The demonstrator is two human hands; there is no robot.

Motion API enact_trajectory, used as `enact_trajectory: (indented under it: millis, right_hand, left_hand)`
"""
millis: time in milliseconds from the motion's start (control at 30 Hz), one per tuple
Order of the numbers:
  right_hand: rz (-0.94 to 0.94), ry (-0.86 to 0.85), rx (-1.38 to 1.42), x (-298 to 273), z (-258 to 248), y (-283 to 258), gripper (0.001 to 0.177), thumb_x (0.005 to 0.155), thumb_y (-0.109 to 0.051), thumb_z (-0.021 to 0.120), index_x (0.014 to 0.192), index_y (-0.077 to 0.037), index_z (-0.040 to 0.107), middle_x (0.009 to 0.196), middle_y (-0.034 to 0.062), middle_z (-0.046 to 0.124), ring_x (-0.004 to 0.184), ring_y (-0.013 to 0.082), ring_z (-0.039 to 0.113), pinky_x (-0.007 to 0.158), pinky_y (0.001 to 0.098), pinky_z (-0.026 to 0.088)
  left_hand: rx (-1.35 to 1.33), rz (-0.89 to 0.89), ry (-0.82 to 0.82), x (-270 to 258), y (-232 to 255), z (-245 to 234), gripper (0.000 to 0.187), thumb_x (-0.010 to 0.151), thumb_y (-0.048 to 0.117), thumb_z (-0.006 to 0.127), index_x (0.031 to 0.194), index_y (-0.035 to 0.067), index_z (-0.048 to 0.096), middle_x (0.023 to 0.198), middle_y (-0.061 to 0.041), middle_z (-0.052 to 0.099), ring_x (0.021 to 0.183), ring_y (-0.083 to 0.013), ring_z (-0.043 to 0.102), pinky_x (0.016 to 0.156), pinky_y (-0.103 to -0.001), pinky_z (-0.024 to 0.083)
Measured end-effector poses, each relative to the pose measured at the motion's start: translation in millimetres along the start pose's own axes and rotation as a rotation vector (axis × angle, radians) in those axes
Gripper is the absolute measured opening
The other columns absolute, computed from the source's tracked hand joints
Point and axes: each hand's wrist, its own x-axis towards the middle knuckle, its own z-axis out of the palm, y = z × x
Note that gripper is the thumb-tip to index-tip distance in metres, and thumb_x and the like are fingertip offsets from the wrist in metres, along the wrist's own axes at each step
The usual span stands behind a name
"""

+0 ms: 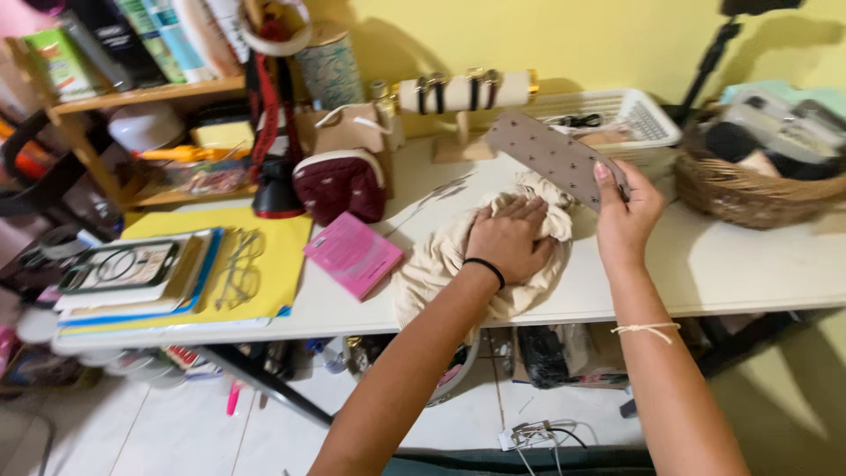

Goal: The person organizes a cluttered desk by wiping the surface with a cloth, stacking small boxes, and arranging various items including a basket, a tripod, and a pouch. The person moves items around to create a more orderly arrangement.

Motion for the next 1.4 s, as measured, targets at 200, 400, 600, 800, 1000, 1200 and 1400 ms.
enact_trajectory:
  millis: [200,400,600,800,1000,1200,1400]
  right_hand:
    - [-0.145,0.017,-0.114,34.8,-85.5,-27.6,0.019,0.107,-0.01,0.078,0.115,0.007,0.072,0.099,0.0013,0.069,0.089,0.0069,0.059,0.083,0.0222,0.05]
    - [-0.092,0.083,-0.14,35.2,-169.7,-54.7,0.017,0.107,-0.011,0.077,0.113,0.005,0.073,0.1,-0.0009,0.07,0.09,0.0049,0.06,0.084,0.0209,0.051]
    - [0.009,0.08,-0.101,29.1,-160.9,-41.4,0.018,0.102,-0.012,0.077,0.112,0.003,0.074,0.095,-0.0032,0.07,0.085,0.0039,0.059,0.078,0.0202,0.05]
    - [0.084,0.013,0.001,10.3,-103.8,-18.6,0.02,0.102,-0.015,0.075,0.112,0.002,0.073,0.097,-0.0017,0.073,0.087,0.0042,0.061,0.081,0.0201,0.05]
    - [0.172,-0.044,-0.017,-5.5,-54.7,10.4,0.021,0.099,-0.015,0.076,0.11,0.003,0.074,0.096,0.0026,0.074,0.086,0.006,0.062,0.08,0.0214,0.049]
    - [-0.1,-0.14,-0.165,-12.4,-11.8,4.7,0.021,0.099,-0.012,0.074,0.114,0.002,0.073,0.108,0.013,0.072,0.098,0.0201,0.067,0.089,0.0285,0.051]
    - [-0.175,-0.385,-0.384,-11.9,-6.3,-22.3,0.026,0.095,-0.017,0.075,0.119,-0.007,0.076,0.121,0.0134,0.074,0.112,0.0293,0.068,0.099,0.0392,0.052]
  left_hand:
    - [-0.096,0.149,-0.097,43.0,74.0,33.1,0.067,0.089,0.052,0.054,0.146,0.017,0.054,0.156,-0.001,0.05,0.145,-0.0205,0.043,0.115,-0.06,0.031]
    - [-0.088,0.187,-0.168,67.4,154.7,47.5,0.068,0.09,0.064,0.055,0.142,0.019,0.057,0.147,-0.003,0.058,0.134,-0.0225,0.054,0.113,-0.056,0.035]
    - [-0.36,0.473,-0.049,53.2,137.4,51.5,0.058,0.079,0.055,0.066,0.13,0.028,0.069,0.131,-0.001,0.073,0.107,-0.0243,0.073,0.098,-0.047,0.047]
    - [-0.269,0.306,-0.114,26.6,55.2,27.4,0.055,0.078,0.056,0.071,0.126,0.029,0.073,0.116,-0.004,0.076,0.098,-0.026,0.073,0.096,-0.044,0.05]
    - [0.015,-0.283,-0.071,3.4,-48.6,-14.7,0.051,0.087,0.064,0.069,0.116,0.023,0.076,0.098,-0.018,0.075,0.097,-0.036,0.07,0.096,-0.05,0.05]
    - [0.179,-0.587,0.109,0.9,-83.8,-5.2,0.036,0.092,0.042,0.064,0.111,0.014,0.076,0.111,-0.013,0.075,0.122,-0.0312,0.063,0.111,-0.055,0.035]
    - [0.475,-0.574,0.34,14.7,-96.0,15.7,0.063,0.085,0.029,0.063,0.146,0.014,0.054,0.127,-0.012,0.066,0.134,-0.039,0.04,0.108,-0.068,0.026]
